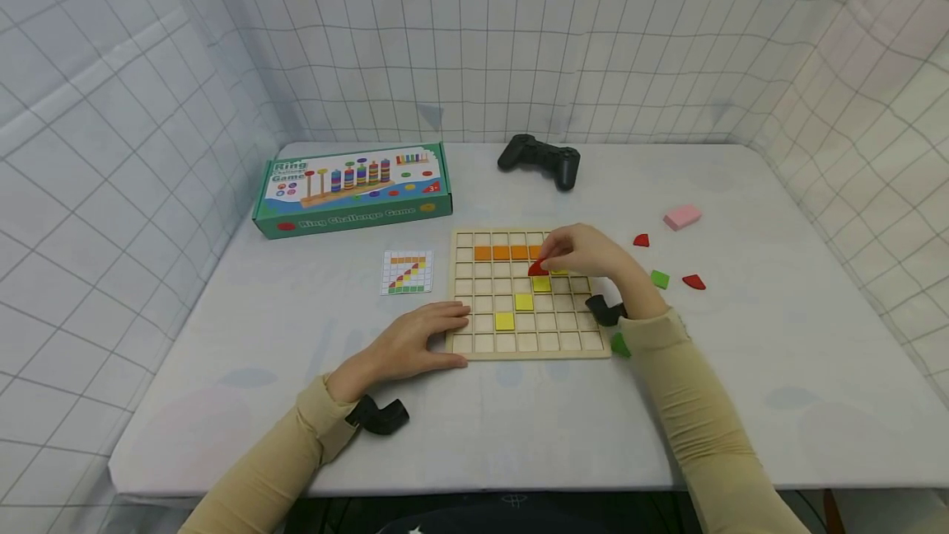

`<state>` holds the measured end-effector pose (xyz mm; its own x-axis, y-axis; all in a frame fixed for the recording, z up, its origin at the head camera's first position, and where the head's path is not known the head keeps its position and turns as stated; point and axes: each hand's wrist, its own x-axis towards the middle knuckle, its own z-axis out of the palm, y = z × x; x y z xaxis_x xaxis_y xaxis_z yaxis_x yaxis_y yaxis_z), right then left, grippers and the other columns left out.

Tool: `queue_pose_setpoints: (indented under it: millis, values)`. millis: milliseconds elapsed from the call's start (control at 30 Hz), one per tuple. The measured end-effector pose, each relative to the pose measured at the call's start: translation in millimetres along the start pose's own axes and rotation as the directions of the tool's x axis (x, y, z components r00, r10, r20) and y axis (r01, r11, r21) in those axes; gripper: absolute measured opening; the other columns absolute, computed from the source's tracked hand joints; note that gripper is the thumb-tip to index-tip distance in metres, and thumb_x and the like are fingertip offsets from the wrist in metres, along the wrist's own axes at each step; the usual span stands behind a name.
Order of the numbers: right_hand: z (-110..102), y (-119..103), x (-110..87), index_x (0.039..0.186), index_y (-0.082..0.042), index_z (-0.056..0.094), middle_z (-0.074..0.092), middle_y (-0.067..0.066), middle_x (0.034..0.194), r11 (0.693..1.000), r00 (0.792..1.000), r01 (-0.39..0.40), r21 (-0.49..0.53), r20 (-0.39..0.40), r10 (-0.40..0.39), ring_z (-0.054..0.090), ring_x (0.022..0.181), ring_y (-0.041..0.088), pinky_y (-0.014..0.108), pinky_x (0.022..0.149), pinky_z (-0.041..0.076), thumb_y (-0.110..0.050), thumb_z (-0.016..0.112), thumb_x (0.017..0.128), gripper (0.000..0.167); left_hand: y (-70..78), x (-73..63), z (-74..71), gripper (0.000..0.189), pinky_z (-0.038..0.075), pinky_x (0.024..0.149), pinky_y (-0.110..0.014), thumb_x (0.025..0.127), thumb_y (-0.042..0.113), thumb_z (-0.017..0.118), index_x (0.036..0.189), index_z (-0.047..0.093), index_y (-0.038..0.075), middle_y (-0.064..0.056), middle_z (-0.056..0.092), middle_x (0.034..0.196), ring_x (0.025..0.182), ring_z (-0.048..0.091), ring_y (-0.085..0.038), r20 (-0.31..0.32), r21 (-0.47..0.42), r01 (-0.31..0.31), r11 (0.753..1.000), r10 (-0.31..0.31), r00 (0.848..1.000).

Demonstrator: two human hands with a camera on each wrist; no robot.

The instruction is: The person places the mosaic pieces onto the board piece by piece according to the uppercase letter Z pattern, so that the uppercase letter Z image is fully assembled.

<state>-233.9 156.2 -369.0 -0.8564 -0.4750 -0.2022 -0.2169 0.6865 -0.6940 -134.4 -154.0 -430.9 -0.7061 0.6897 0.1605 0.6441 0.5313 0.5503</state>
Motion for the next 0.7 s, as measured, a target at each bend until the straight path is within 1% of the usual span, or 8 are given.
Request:
queue_pose_setpoints:
  millis: [167, 333, 567, 700]
  values:
    - [13.4, -1.9, 7.7, 0.094, -0.010, 0.069, 0.068, 0.000, 0.088, 0.999, 0.999, 0.031, -0.021, 0.035, -0.030, 0.060, 0.081, 0.017, 0.033, 0.076, 0.050, -0.016, 0.068, 0.086, 0.009, 0.4, 0.0, 0.1, 0.061, 0.032, 0.110, -0.038, 0.081, 0.041, 0.072, 0.127, 0.059, 0.002, -0.005, 0.049, 0.138, 0.132, 0.039, -0.022, -0.005, -0.002, 0.001, 1.000, -0.001, 1.000]
    - [22.4, -1.5, 12.6, 0.090, -0.012, 0.069, 0.068, -0.001, 0.085, 0.999, 0.997, 0.035, -0.031, 0.065, -0.033, 0.061, 0.078, 0.015, 0.032, 0.075, 0.051, -0.015, 0.069, 0.086, 0.005, 1.0, 0.0, -0.2, 0.061, 0.032, 0.110, -0.038, 0.081, 0.041, 0.072, 0.127, 0.059, 0.002, -0.005, 0.049, 0.138, 0.132, 0.039, -0.022, -0.008, -0.002, -0.001, 1.000, 0.001, 1.000]
    - [25.6, -1.7, 12.0, 0.088, -0.011, 0.070, 0.068, -0.002, 0.082, 0.997, 0.996, 0.046, -0.062, 0.076, -0.041, 0.059, 0.075, 0.015, 0.030, 0.071, 0.050, -0.013, 0.068, 0.086, 0.004, 0.6, 0.1, 0.2, 0.062, 0.032, 0.110, -0.037, 0.081, 0.040, 0.073, 0.127, 0.059, 0.001, -0.006, 0.049, 0.138, 0.132, 0.039, -0.023, -0.008, -0.007, -0.002, 1.000, 0.002, 1.000]
    - [24.0, -2.5, 11.0, 0.091, -0.011, 0.071, 0.067, 0.000, 0.086, 0.997, 0.996, 0.035, -0.065, 0.082, -0.029, 0.057, 0.078, 0.017, 0.031, 0.071, 0.049, -0.013, 0.067, 0.087, 0.006, 0.8, -0.1, 0.0, 0.062, 0.032, 0.110, -0.036, 0.081, 0.040, 0.073, 0.127, 0.059, 0.002, -0.005, 0.049, 0.139, 0.131, 0.039, -0.022, -0.003, -0.002, 0.004, 1.000, -0.004, 1.000]
